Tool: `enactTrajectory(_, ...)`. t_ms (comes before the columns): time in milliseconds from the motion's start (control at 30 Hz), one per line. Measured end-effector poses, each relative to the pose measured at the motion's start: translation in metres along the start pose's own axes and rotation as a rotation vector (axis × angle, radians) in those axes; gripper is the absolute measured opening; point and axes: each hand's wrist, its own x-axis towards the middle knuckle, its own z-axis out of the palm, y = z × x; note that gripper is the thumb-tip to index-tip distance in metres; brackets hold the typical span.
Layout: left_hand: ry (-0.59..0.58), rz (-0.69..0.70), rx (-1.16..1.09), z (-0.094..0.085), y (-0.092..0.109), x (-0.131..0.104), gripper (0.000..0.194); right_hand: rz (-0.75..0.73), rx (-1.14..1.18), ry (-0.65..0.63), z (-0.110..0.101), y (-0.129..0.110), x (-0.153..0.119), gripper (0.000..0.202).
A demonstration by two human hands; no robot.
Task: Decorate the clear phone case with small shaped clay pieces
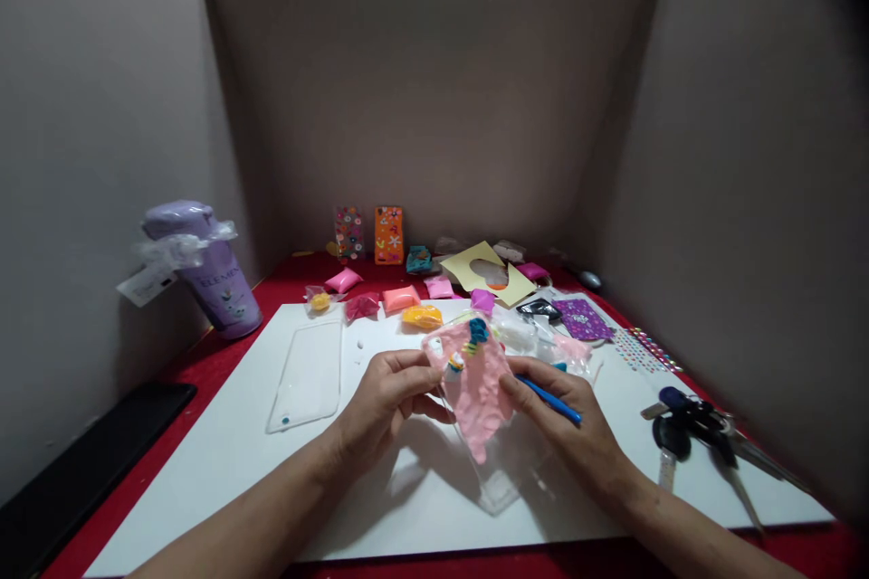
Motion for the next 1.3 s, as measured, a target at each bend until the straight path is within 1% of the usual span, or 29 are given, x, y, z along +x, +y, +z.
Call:
enactTrajectory(67, 0.035, -0.030, -0.042, -0.001, 0.000, 0.000, 0.019, -0.064, -0.085, 0.105, -0.001, 0.001, 0.001, 0.027)
enactTrajectory(133, 0.087, -0.047, -0.093, -0.002, -0.001, 0.001, 0.017, -0.198, -0.183, 0.211, -0.004, -0.001, 0.001, 0.027)
enactTrajectory(200, 0.146, -0.048, -0.147, -0.003, -0.003, 0.002, 0.014, -0.355, -0.259, 0.258, -0.007, -0.005, -0.002, 0.031)
enactTrajectory(267, 0.189, -0.051, -0.219, -0.003, -0.004, 0.003, 0.010, -0.482, -0.285, 0.234, -0.008, -0.011, -0.007, 0.034)
enactTrajectory(367, 0.215, -0.079, -0.335, 0.001, -0.004, 0.002, 0.009, -0.614, -0.252, 0.113, -0.005, -0.018, -0.015, 0.031)
enactTrajectory(433, 0.240, -0.107, -0.382, 0.004, -0.004, 0.002, 0.014, -0.627, -0.212, 0.067, -0.001, -0.021, -0.018, 0.028)
enactTrajectory(500, 0.264, -0.142, -0.410, 0.007, -0.003, 0.000, 0.017, -0.590, -0.190, 0.058, 0.003, -0.021, -0.018, 0.026)
enactTrajectory(567, 0.284, -0.181, -0.431, 0.009, -0.003, -0.001, 0.016, -0.570, -0.192, 0.043, 0.008, -0.021, -0.017, 0.024)
enactTrajectory(633, 0.286, -0.204, -0.440, 0.012, -0.003, -0.003, 0.016, -0.580, -0.204, 0.008, 0.012, -0.020, -0.016, 0.024)
enactTrajectory(833, 0.233, -0.217, -0.435, 0.017, -0.005, -0.007, 0.013, -0.662, -0.288, -0.071, 0.019, -0.019, -0.015, 0.038)
enactTrajectory(967, 0.186, -0.236, -0.445, 0.019, -0.006, -0.010, 0.012, -0.685, -0.342, -0.046, 0.018, -0.019, -0.018, 0.039)
enactTrajectory(1133, 0.227, -0.270, -0.403, 0.019, -0.006, -0.011, 0.010, -0.641, -0.230, -0.010, 0.019, -0.018, -0.020, 0.026)
enactTrajectory(1300, 0.214, -0.239, -0.395, 0.017, -0.009, -0.009, 0.013, -0.654, -0.221, 0.003, 0.018, -0.016, -0.018, 0.028)
